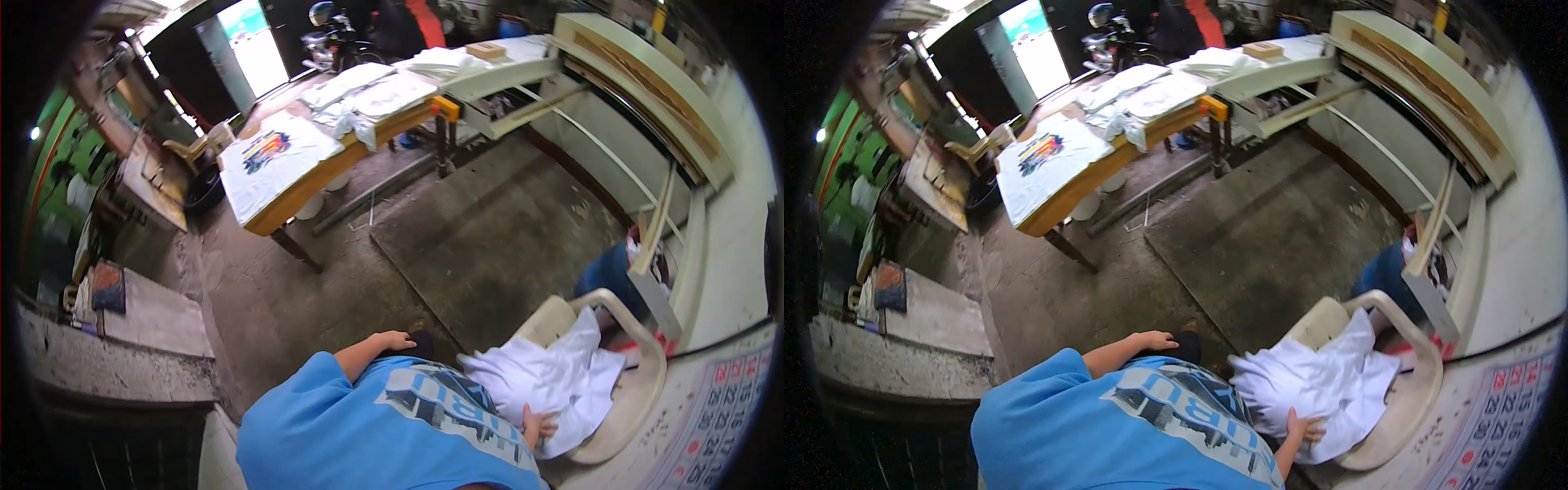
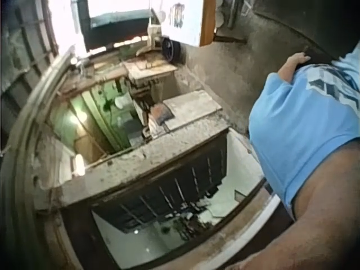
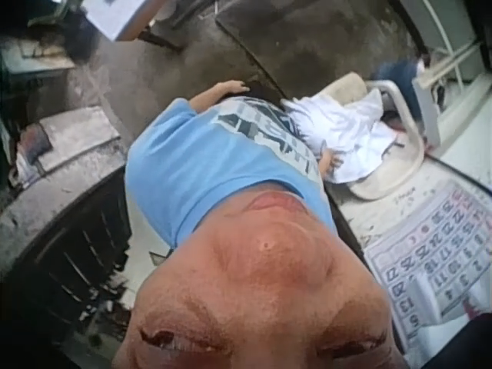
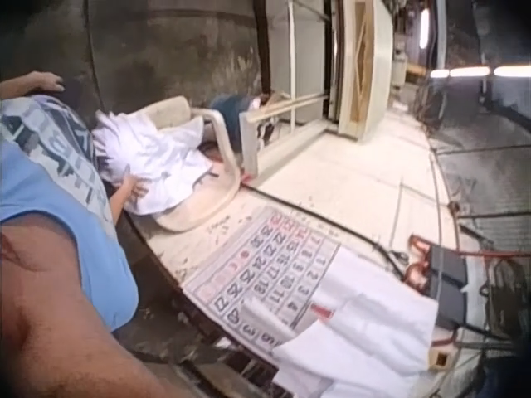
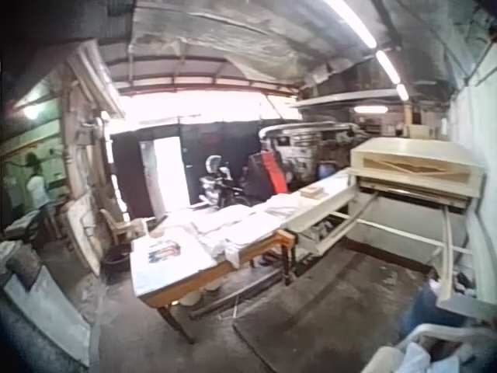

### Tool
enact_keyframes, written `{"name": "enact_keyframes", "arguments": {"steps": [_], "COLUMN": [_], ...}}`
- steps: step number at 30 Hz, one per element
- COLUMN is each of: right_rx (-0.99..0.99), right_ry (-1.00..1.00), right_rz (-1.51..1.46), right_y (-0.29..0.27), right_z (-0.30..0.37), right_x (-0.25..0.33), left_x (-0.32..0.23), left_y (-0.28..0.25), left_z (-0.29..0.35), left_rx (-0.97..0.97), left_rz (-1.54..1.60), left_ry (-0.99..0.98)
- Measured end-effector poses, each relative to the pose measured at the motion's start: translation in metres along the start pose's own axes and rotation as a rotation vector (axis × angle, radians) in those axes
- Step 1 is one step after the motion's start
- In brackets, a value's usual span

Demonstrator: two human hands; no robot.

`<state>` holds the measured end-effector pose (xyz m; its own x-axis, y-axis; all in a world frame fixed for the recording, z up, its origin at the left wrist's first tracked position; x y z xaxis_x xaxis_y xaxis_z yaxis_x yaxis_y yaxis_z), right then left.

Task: The recorder aligns t-shirts on a heat press machine and applies printed graphics.

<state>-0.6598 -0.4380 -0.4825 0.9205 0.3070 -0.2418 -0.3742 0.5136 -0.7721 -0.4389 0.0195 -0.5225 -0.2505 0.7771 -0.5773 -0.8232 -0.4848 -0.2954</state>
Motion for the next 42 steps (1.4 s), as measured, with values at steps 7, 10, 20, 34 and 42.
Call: {"name": "enact_keyframes", "arguments": {"steps": [7, 10, 20, 34, 42], "right_rx": [-0.064, -0.092, -0.140, -0.083, -0.176], "right_ry": [0.209, 0.153, 0.241, 0.395, 0.411], "right_rz": [0.035, 0.094, -0.015, -0.157, -0.389], "right_y": [0.012, 0.002, -0.011, -0.003, 0.020], "right_z": [-0.036, -0.034, -0.005, 0.007, 0.019], "right_x": [0.010, 0.010, 0.009, 0.009, 0.025], "left_x": [-0.015, -0.028, -0.066, -0.037, -0.024], "left_y": [-0.014, -0.026, -0.093, -0.161, -0.165], "left_z": [-0.023, -0.050, -0.113, -0.149, -0.134], "left_rx": [0.080, 0.066, 0.133, 0.106, 0.128], "left_rz": [-0.044, -0.155, -0.402, -0.378, -0.300], "left_ry": [-0.037, 0.060, 0.143, 0.123, 0.130]}}
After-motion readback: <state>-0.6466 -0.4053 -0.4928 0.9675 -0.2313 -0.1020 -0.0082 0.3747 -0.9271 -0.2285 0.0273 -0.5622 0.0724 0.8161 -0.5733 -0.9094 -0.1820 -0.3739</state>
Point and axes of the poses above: each hand's wrist, its own z-axis away from the middle knuckle, its own y-axis out of the palm, x = y × z, the point moved 6 cm from there along -z, towards the middle knuckle, and after that the axes turned 14 degrees about z, right-handed, at the moved point
